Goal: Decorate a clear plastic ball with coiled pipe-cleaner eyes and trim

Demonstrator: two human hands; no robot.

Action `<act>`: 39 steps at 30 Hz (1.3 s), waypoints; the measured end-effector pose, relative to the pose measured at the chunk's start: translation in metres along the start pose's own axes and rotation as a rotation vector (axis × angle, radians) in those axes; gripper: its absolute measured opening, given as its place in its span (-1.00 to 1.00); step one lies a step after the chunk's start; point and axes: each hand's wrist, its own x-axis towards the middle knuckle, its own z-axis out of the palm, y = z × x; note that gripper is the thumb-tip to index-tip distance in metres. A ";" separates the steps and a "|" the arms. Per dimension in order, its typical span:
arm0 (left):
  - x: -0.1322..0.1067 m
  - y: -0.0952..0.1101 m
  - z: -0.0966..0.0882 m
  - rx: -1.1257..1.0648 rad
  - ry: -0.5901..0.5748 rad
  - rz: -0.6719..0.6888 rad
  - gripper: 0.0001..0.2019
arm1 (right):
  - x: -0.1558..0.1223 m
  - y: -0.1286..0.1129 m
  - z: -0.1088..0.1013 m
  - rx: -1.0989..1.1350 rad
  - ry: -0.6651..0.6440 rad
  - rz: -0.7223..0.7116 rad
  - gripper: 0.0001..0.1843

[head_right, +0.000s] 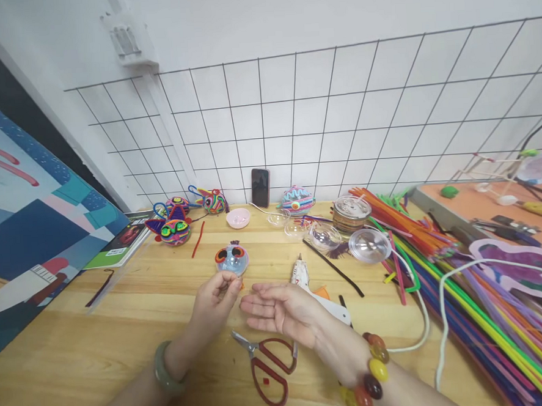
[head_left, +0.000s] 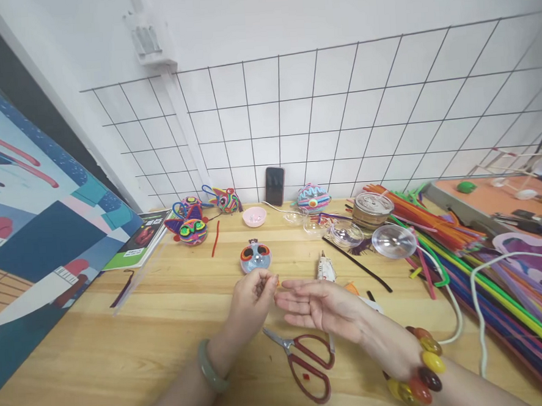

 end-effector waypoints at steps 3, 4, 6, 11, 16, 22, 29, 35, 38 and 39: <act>0.004 -0.001 -0.001 -0.176 0.039 -0.108 -0.72 | -0.002 0.002 0.002 -0.023 -0.017 -0.043 -0.69; 0.007 -0.002 -0.001 -0.265 0.040 -0.175 -0.71 | -0.003 0.003 0.003 -0.035 -0.010 -0.067 -0.66; 0.012 -0.003 -0.001 -0.432 0.060 -0.270 -0.69 | -0.004 0.003 0.006 -0.062 0.011 -0.113 -0.62; 0.016 -0.004 -0.003 -0.576 0.086 -0.349 -0.66 | -0.004 0.004 0.009 -0.138 0.054 -0.174 -0.59; 0.013 -0.007 0.000 -0.509 0.072 -0.337 -0.67 | 0.002 0.010 0.005 -0.216 0.131 -0.246 -0.54; 0.010 -0.008 0.002 -0.477 0.050 -0.361 -0.68 | 0.008 0.014 0.001 -0.502 0.185 -0.321 -0.59; 0.006 -0.003 0.006 -0.409 -0.031 -0.379 -0.67 | 0.015 0.015 0.001 -0.673 0.205 -0.415 -0.51; 0.004 0.000 0.009 -0.378 -0.135 -0.345 -0.62 | 0.015 0.016 0.000 -0.771 0.208 -0.495 -0.55; 0.005 -0.002 0.009 -0.393 -0.132 -0.357 -0.59 | 0.016 0.015 -0.002 -0.782 0.208 -0.519 -0.56; 0.005 -0.003 0.009 -0.404 -0.115 -0.370 -0.58 | 0.016 0.014 -0.003 -0.777 0.214 -0.525 -0.55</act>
